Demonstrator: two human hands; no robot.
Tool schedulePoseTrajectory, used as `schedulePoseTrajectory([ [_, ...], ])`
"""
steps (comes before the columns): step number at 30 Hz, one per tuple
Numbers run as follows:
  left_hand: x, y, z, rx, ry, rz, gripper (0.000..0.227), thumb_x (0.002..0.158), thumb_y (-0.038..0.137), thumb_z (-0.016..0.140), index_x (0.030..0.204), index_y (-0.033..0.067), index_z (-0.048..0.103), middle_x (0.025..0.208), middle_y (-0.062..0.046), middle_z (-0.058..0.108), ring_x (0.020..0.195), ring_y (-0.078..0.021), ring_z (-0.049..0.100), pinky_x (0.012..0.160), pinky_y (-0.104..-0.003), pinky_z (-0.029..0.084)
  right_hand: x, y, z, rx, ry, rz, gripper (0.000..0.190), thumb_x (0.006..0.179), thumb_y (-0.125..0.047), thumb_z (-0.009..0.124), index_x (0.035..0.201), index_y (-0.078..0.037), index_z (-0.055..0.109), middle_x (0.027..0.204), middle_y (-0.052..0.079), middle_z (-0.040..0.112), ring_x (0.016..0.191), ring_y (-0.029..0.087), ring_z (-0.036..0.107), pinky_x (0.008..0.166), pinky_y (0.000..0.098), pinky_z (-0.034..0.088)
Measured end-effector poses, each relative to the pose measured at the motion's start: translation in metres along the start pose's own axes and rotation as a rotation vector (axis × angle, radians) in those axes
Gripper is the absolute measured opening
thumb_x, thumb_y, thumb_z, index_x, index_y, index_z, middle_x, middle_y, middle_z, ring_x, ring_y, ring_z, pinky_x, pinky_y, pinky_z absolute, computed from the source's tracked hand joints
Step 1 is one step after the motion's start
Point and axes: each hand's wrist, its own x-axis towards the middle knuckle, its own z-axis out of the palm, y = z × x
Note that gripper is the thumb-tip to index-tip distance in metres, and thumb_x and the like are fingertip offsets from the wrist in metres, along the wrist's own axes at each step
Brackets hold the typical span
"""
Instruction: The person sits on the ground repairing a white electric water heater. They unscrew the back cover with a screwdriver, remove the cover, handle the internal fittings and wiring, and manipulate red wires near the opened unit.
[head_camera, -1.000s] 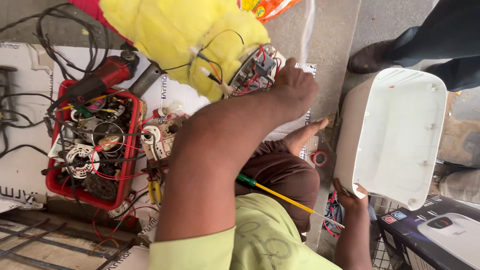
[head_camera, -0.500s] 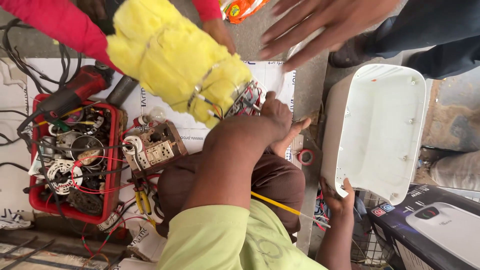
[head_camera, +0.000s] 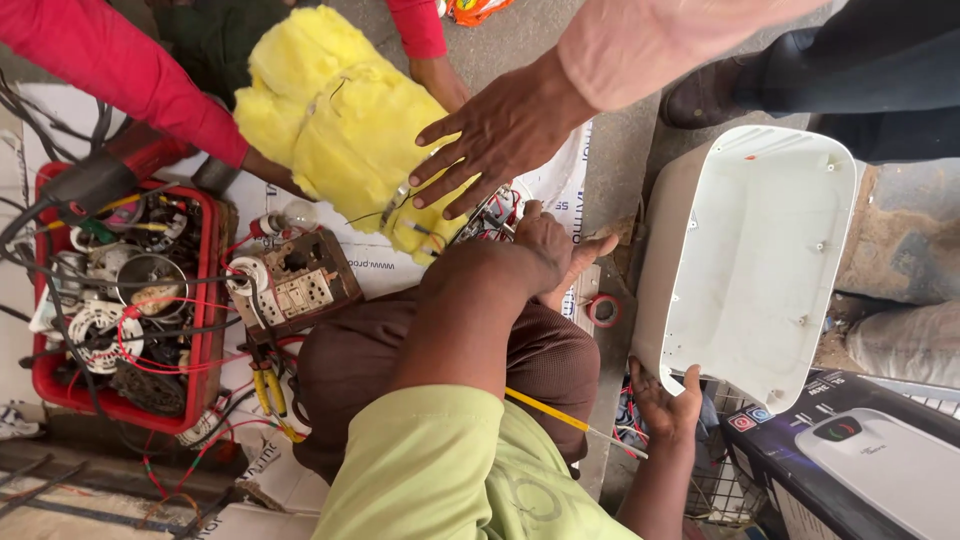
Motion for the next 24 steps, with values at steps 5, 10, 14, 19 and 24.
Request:
schedulePoseTrajectory([
  [5, -0.021, 0.011, 0.027, -0.245, 0.093, 0.084, 0.023, 0.090, 0.024, 0.064, 0.106, 0.0127, 0.077, 0.099, -0.010, 0.073, 0.098, -0.0229, 0.066, 0.090, -0.044, 0.040, -0.015, -0.003, 0.009, 0.091, 0.157, 0.058, 0.077, 0.105, -0.063, 0.045, 0.152, -0.002, 0.040, 0.151, 0.029, 0.046, 0.138, 0.046, 0.049, 0.115, 0.0557, 0.046],
  [10, -0.040, 0.034, 0.054, -0.510, 0.212, 0.176, 0.023, 0.085, 0.021, 0.068, 0.103, 0.0105, 0.077, 0.095, -0.012, 0.074, 0.093, -0.0254, 0.068, 0.085, -0.043, 0.046, -0.037, -0.006, 0.013, -0.053, 0.081, 0.038, 0.081, 0.102, -0.067, 0.042, 0.150, -0.001, 0.041, 0.145, 0.027, 0.048, 0.135, 0.043, 0.049, 0.113, 0.0535, 0.045],
  [14, -0.083, 0.043, 0.083, -0.752, 0.305, 0.226, 0.023, 0.081, 0.019, 0.072, 0.101, 0.0088, 0.077, 0.092, -0.014, 0.074, 0.089, -0.0274, 0.071, 0.081, -0.043, 0.051, -0.039, -0.008, -0.015, -0.126, 0.372, 0.153, 0.081, 0.100, -0.072, 0.043, 0.131, 0.002, 0.053, 0.126, 0.018, 0.063, 0.118, 0.031, 0.061, 0.100, 0.0484, 0.049],
  [19, -0.146, -0.007, 0.092, -0.913, 0.466, 0.358, 0.024, 0.077, 0.017, 0.076, 0.099, 0.0066, 0.078, 0.088, -0.016, 0.074, 0.084, -0.0298, 0.073, 0.076, -0.042, 0.056, -0.030, -0.026, -0.041, -0.453, 0.284, 0.088, 0.027, 0.108, -0.037, 0.062, 0.101, -0.011, 0.065, 0.086, 0.004, 0.062, 0.080, 0.020, 0.059, 0.077, 0.0381, 0.051],
  [24, -0.145, -0.087, 0.206, -1.356, 0.714, 0.024, 0.015, 0.078, 0.004, 0.073, 0.092, 0.0024, 0.078, 0.084, -0.011, 0.077, 0.077, -0.0220, 0.074, 0.072, -0.037, 0.059, -0.098, -0.041, 0.054, -1.045, 0.303, -0.022, 0.036, 0.110, -0.034, 0.061, 0.086, -0.008, 0.065, 0.075, 0.009, 0.059, 0.066, 0.020, 0.055, 0.060, 0.0343, 0.046],
])
